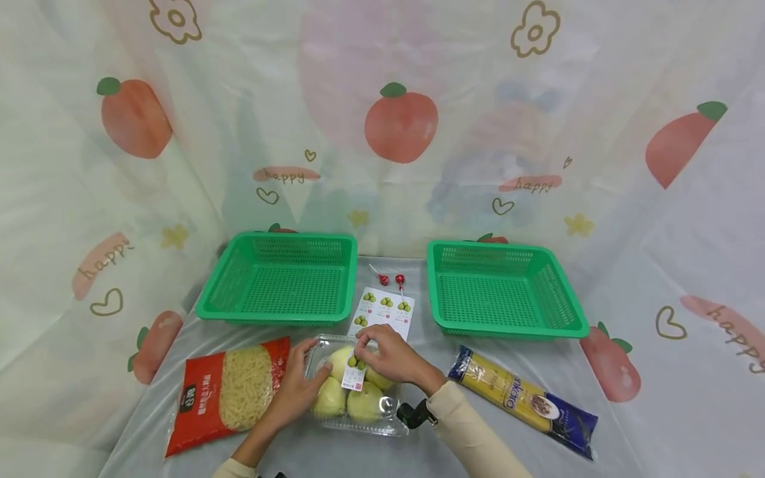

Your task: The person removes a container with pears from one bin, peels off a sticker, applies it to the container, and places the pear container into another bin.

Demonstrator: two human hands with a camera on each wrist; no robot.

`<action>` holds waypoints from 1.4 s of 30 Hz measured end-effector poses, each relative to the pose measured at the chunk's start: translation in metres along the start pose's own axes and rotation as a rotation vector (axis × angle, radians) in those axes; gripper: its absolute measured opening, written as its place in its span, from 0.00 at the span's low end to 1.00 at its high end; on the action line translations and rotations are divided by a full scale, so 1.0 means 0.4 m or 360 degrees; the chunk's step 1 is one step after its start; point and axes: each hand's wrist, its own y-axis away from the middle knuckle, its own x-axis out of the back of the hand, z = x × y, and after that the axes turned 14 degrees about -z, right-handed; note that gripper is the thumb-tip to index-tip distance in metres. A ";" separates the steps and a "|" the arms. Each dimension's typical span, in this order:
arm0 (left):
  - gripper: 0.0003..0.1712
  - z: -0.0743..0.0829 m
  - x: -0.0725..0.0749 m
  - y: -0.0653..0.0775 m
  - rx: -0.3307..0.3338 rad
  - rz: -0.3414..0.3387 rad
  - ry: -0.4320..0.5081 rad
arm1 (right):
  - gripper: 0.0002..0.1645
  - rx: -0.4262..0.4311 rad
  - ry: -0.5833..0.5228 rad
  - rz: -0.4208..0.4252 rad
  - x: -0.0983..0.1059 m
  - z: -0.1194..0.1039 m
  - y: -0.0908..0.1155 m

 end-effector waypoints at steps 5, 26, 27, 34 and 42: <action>0.44 0.000 -0.012 -0.011 0.0043 -0.0048 -0.0021 | 0.10 -0.0021 0.0151 0.0035 -0.030 0.002 -0.005; 0.63 -0.003 -0.012 -0.027 0.0022 -0.0088 -0.0227 | 0.06 -0.0087 0.0756 0.0209 -0.059 0.016 -0.034; 0.64 -0.002 -0.011 -0.027 0.0021 -0.0089 -0.0232 | 0.06 -0.0092 0.0762 0.0217 -0.060 0.018 -0.034; 0.63 0.007 -0.008 -0.028 0.0040 -0.0090 -0.0258 | 0.08 -0.0131 0.0695 0.0205 -0.062 0.026 -0.020; 0.54 0.002 -0.024 -0.013 0.0069 0.0008 -0.0357 | 0.15 -0.0128 0.0551 0.0097 -0.099 0.039 0.026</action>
